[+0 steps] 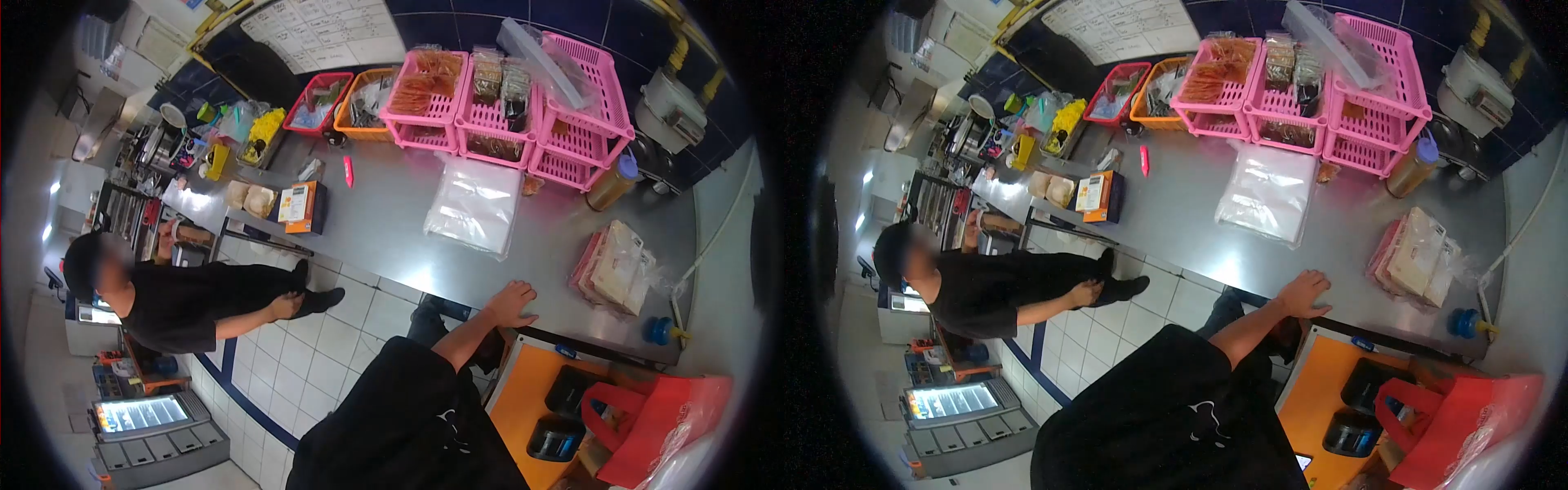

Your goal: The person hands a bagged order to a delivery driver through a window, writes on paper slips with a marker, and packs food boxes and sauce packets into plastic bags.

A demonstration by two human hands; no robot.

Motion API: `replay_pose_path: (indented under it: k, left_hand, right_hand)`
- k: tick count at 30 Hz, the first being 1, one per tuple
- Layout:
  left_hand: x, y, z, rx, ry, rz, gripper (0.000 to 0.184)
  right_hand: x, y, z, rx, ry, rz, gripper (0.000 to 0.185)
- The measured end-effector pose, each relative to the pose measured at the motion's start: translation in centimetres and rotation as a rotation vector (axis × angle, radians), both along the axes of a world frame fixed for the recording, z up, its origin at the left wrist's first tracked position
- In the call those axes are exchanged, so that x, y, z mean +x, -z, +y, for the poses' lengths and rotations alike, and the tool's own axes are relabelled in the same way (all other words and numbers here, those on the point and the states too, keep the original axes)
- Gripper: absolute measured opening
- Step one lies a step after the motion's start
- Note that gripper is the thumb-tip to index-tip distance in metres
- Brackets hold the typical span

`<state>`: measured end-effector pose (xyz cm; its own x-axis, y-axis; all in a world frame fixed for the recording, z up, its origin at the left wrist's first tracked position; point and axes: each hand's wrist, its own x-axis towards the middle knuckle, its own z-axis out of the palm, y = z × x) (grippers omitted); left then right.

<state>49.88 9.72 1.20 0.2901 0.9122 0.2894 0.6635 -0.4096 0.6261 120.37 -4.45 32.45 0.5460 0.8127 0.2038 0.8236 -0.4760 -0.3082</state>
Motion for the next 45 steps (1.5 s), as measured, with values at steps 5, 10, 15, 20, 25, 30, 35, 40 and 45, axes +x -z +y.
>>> replay_pose_path:
  k: [5, 10, 15, 20, 25, 30, 35, 40, 45]
  left_hand:
    - [0.4, 0.4, 0.3, -0.025, -0.004, -0.011, 0.051]
    - [0.1, 0.6, -0.3, 0.022, -0.017, -0.007, 0.053]
    - [-0.6, -0.9, -0.1, -0.076, 0.037, -0.037, 0.051]
    - [-7.8, -3.7, -3.1, -0.339, -0.047, -0.67, 0.042]
    - [-34.7, -0.6, -15.7, 0.017, -1.223, -0.532, 0.033]
    - [-56.3, -4.1, -22.4, 0.208, -1.608, -0.948, 0.048]
    - [-64.5, -3.4, -20.4, -0.454, -1.103, -1.149, 0.091]
    - [-65.1, -3.6, -18.8, -0.734, -0.989, -1.075, 0.067]
    - [-61.7, -5.4, -21.4, -0.813, -0.895, -1.108, 0.066]
  right_hand:
    - [-3.7, -0.5, -2.2, -0.078, -0.03, 0.078, 0.063]
    - [-8.7, -2.9, -5.3, -0.177, -0.068, 0.173, 0.072]
    - [-16.0, -7.3, -8.5, -0.249, -0.13, 0.293, 0.08]
    - [-25.9, -11.1, -10.3, -0.385, -0.295, 0.475, 0.089]
    - [-39.6, -8.9, -7.7, -0.594, -0.625, 0.824, 0.098]
    - [-65.5, 5.1, 0.6, -0.672, -0.885, 1.302, 0.069]
    - [-98.3, 20.9, 6.6, -0.874, -0.914, 1.578, 0.069]
    - [-119.9, 26.7, 7.7, -0.554, -1.129, 1.437, 0.073]
    - [-118.4, 25.6, 6.4, -0.652, -1.085, 1.056, 0.059]
